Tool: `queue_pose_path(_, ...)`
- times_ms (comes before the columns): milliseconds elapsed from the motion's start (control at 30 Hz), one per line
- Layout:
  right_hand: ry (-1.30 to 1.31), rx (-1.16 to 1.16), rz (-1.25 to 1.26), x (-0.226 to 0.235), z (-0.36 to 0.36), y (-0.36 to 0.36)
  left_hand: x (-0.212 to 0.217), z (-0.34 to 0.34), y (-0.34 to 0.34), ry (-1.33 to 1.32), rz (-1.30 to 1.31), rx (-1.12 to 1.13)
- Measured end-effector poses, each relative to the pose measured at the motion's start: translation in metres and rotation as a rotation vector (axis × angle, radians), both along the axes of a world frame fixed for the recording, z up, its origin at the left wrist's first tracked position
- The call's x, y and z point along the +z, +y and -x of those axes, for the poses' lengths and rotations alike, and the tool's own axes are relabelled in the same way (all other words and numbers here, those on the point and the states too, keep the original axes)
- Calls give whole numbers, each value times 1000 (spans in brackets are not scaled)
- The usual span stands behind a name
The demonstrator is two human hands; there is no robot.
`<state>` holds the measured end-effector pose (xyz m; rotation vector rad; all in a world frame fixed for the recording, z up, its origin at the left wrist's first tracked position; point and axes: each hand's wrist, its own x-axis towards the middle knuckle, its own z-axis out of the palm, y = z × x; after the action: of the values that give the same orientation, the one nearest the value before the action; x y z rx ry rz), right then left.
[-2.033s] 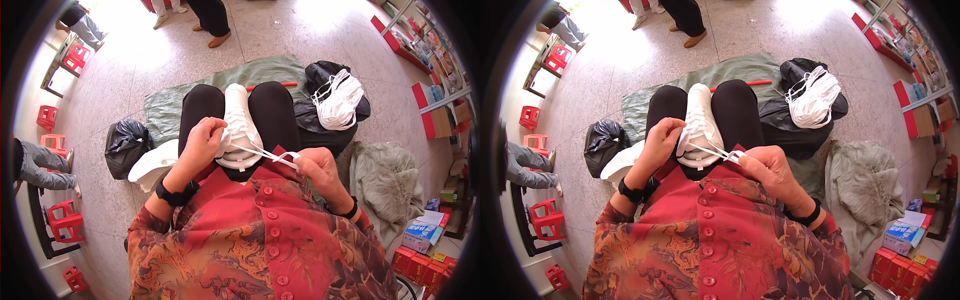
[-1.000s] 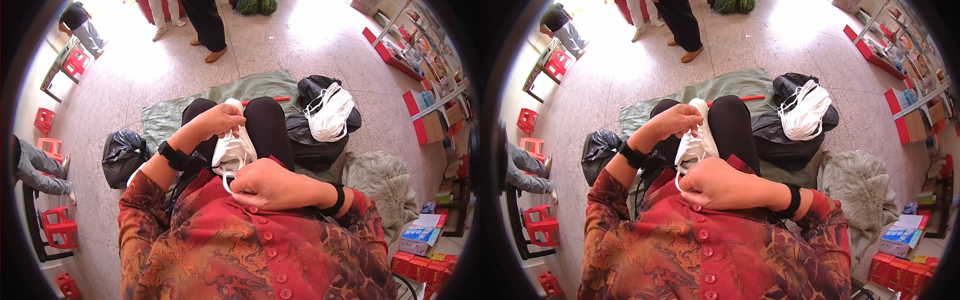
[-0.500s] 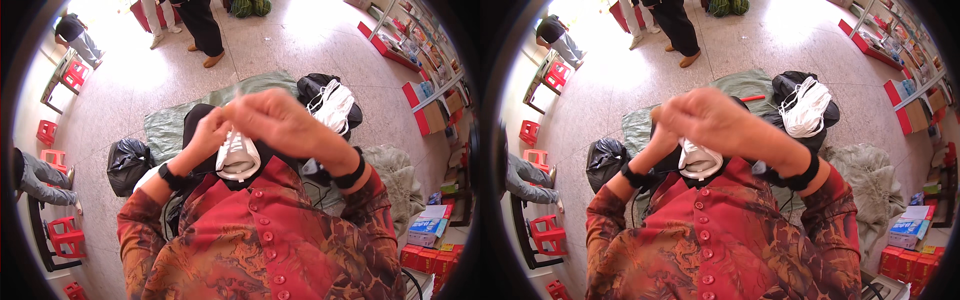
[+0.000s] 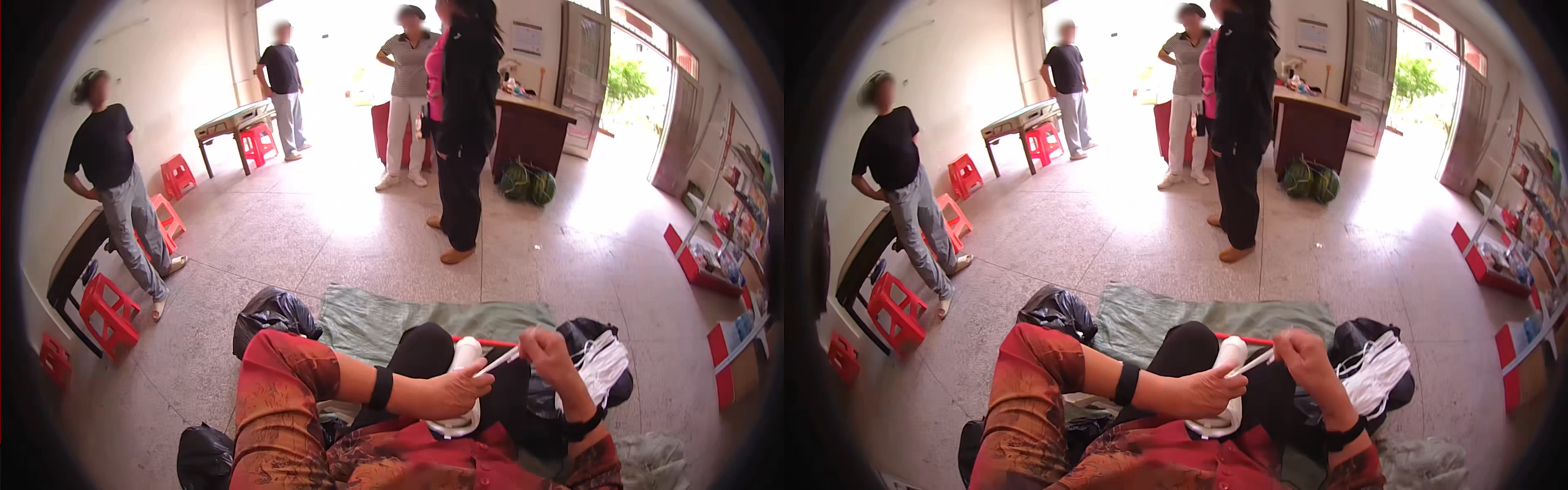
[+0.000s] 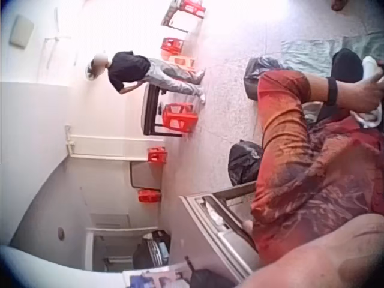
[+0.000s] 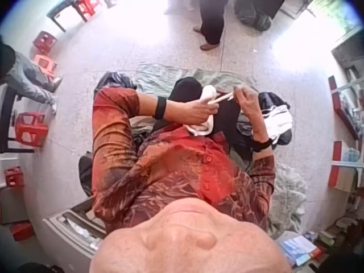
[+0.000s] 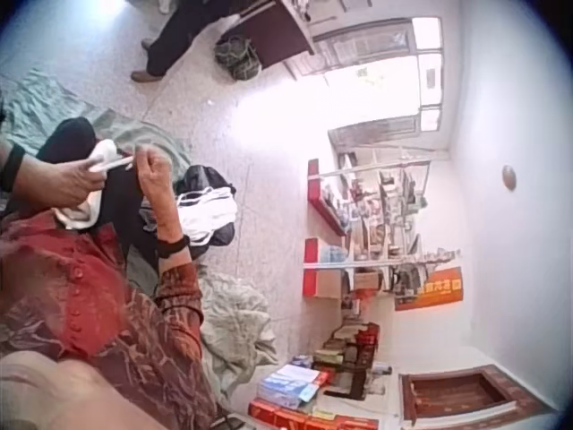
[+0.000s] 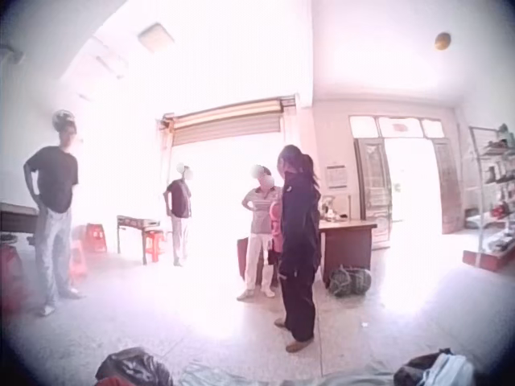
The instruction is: Manually lacing a white shoe with white laces while seated.
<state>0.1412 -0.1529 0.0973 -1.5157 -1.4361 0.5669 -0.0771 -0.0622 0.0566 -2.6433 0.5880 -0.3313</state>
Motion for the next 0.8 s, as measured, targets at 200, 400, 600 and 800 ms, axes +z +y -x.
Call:
queue_pose_path(200, -169, 331, 172, -75, 44, -51, -53, -9, 32, 769, 1845, 781)
queue_pose_path(400, 238, 378, 410, -78, 80, -45, -84, -1, 33, 466, 1835, 413)
queue_pose_path(600, 938, 71, 365, -82, 67, -25, -86, -3, 48, 266, 1218, 198)
queue_pose_path(800, 1380, 127, 262, -113, 55, -27, -80, 2, 47, 414, 1440, 194)
